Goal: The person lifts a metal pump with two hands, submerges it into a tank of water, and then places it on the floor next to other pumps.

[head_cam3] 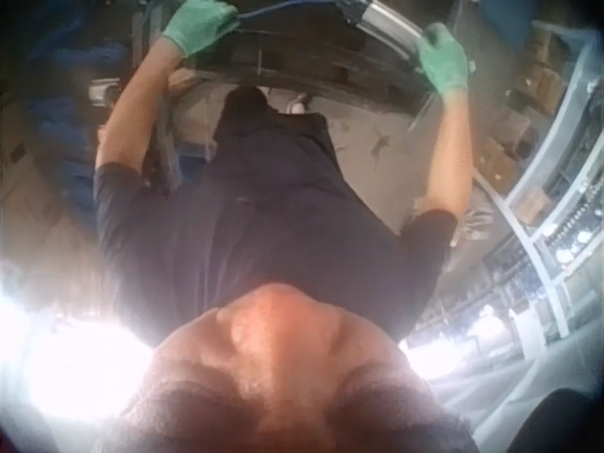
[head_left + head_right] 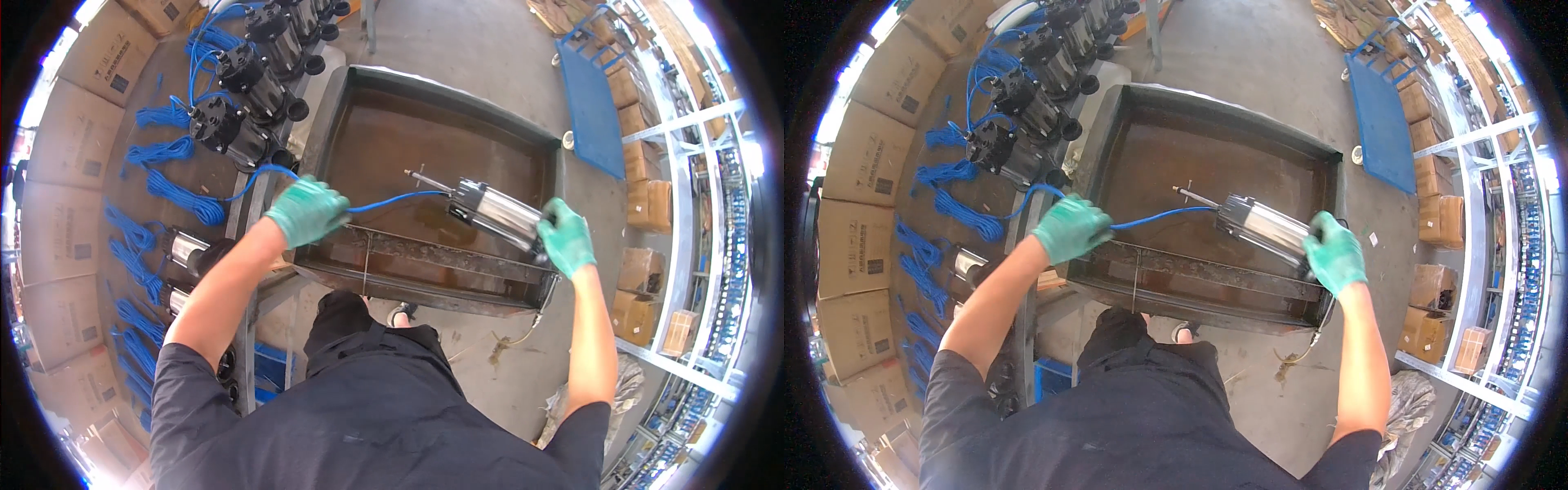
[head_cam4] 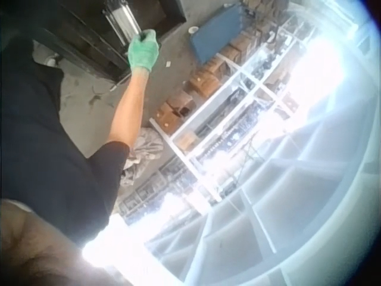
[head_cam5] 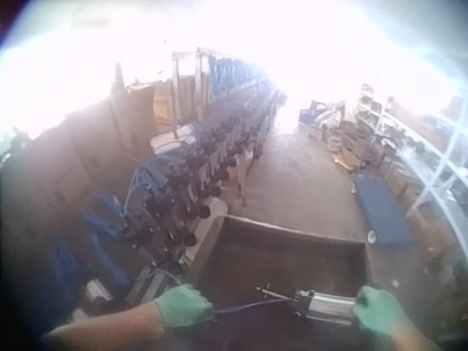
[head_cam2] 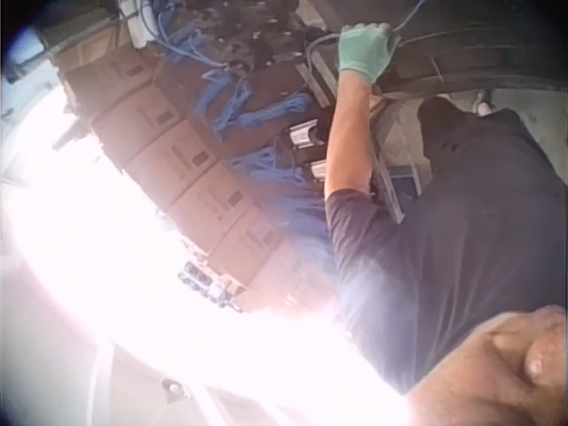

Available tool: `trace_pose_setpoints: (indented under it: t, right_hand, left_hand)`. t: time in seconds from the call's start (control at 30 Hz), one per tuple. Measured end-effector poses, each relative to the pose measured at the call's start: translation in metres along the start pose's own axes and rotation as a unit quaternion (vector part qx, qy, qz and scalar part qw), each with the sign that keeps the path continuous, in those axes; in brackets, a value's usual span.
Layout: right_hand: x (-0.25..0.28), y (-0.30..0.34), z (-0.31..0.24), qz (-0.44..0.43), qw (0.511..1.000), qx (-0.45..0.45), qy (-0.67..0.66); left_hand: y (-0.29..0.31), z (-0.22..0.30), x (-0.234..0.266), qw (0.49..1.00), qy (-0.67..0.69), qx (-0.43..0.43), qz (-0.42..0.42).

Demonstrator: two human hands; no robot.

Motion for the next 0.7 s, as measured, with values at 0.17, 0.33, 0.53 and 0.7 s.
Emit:
trace_pose_setpoints:
  t: [0.17,0.33,0.53,0.7]
  right_hand:
    - [-0.055,-0.083,0.010,-0.052,0.982,-0.009,0.182]
    - [-0.106,-0.137,0.013,-0.082,0.976,-0.002,0.200]
    - [-0.164,-0.173,0.034,-0.056,0.982,0.021,0.177]
    - [-0.186,-0.173,0.038,-0.017,0.992,0.015,0.127]
  left_hand:
    - [-0.057,0.029,-0.049,0.998,0.046,-0.030,0.018]
    - [-0.069,0.003,-0.082,0.988,0.117,0.079,0.062]
    - [-0.073,0.000,-0.077,0.965,0.178,0.190,0.027]
    - [-0.078,0.001,-0.076,0.959,0.182,0.217,-0.005]
Point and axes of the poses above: each hand's wrist, its own y-axis away from the middle knuckle, its own x-axis out of the back of the hand, z = x × y, the point moved 5 cm from there along -y, towards the middle knuckle, and after that the axes turned 13 degrees about -z, right-handed, at the moved point
